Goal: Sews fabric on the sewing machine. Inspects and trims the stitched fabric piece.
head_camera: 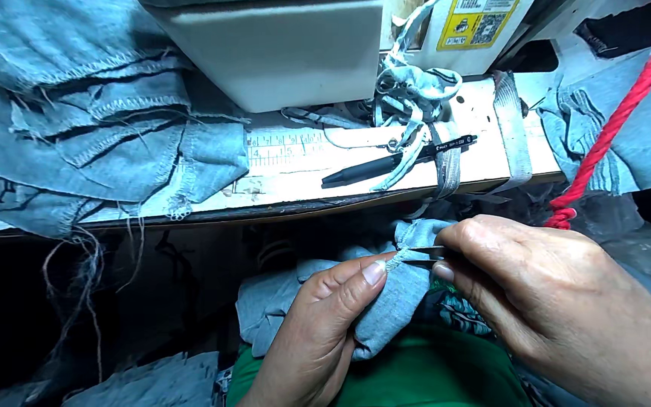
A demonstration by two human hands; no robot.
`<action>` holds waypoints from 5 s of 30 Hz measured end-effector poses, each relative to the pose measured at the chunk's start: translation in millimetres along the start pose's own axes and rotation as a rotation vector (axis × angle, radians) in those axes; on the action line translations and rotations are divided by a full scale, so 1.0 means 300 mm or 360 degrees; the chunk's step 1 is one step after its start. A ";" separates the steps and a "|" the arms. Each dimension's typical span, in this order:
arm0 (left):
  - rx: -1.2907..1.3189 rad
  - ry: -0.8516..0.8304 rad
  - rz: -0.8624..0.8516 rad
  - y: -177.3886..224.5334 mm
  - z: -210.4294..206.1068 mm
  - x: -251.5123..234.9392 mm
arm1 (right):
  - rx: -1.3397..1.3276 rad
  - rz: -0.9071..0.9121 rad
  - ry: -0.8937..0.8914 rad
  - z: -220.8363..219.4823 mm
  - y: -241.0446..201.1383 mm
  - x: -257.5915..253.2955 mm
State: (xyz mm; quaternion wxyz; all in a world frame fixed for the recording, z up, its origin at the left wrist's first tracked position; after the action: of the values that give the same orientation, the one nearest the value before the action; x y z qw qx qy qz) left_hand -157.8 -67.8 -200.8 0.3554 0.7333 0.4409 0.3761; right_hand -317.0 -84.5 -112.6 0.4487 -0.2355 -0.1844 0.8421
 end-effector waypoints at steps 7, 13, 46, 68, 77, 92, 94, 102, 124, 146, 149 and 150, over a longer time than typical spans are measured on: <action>-0.0327 -0.0089 -0.0114 0.021 0.017 -0.001 | -0.0342 -0.0012 -0.0038 0.018 0.025 -0.004; -0.0667 -0.0229 -0.0389 0.072 0.004 -0.007 | -0.0917 0.0115 -0.0134 0.005 0.058 -0.046; -0.0623 -0.0260 -0.0345 0.093 0.048 -0.027 | -0.1428 -0.0205 -0.0001 -0.005 0.132 -0.035; -0.0782 -0.0284 -0.0411 0.080 0.003 -0.039 | -0.1374 -0.0154 -0.0018 -0.004 0.119 -0.030; -0.0817 -0.0158 -0.0404 0.073 0.003 -0.047 | -0.1323 -0.0154 -0.0036 -0.009 0.112 -0.035; -0.0458 -0.0026 -0.0258 0.042 -0.003 -0.044 | -0.0693 -0.0003 0.0032 0.018 0.070 0.013; -0.0433 -0.0011 -0.0244 0.041 -0.005 -0.042 | -0.0565 0.0015 0.0009 0.019 0.061 0.023; -0.0459 0.0018 -0.0264 0.046 -0.007 -0.036 | -0.0326 0.0010 -0.0017 0.009 0.056 0.022; -0.0681 0.0008 -0.0385 0.045 -0.004 -0.027 | -0.0291 -0.0017 0.0024 0.001 0.052 0.015; -0.0027 -0.0080 -0.0074 0.022 -0.024 -0.038 | -0.0352 0.0029 0.0013 -0.002 0.052 0.014; -0.0025 -0.0092 -0.0050 0.020 -0.028 -0.039 | -0.0410 0.0030 -0.0005 -0.001 0.054 0.013; -0.0013 -0.0096 -0.0037 0.018 -0.030 -0.040 | -0.0437 0.0025 -0.0015 0.000 0.055 0.012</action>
State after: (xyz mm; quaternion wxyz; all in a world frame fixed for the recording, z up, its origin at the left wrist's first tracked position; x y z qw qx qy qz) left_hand -167.6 -79.1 -194.9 0.3758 0.7377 0.4371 0.3515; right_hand -329.8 -90.2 -122.1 0.4047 -0.2923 -0.2982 0.8135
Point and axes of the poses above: each hand's wrist, its own x-axis away from the middle knuckle, its own z-axis out of the back of the hand, y = z × x, the point moved 5 cm from there along -x, towards the middle knuckle, and after that the axes turned 13 degrees about -x, right-handed, at the moved point
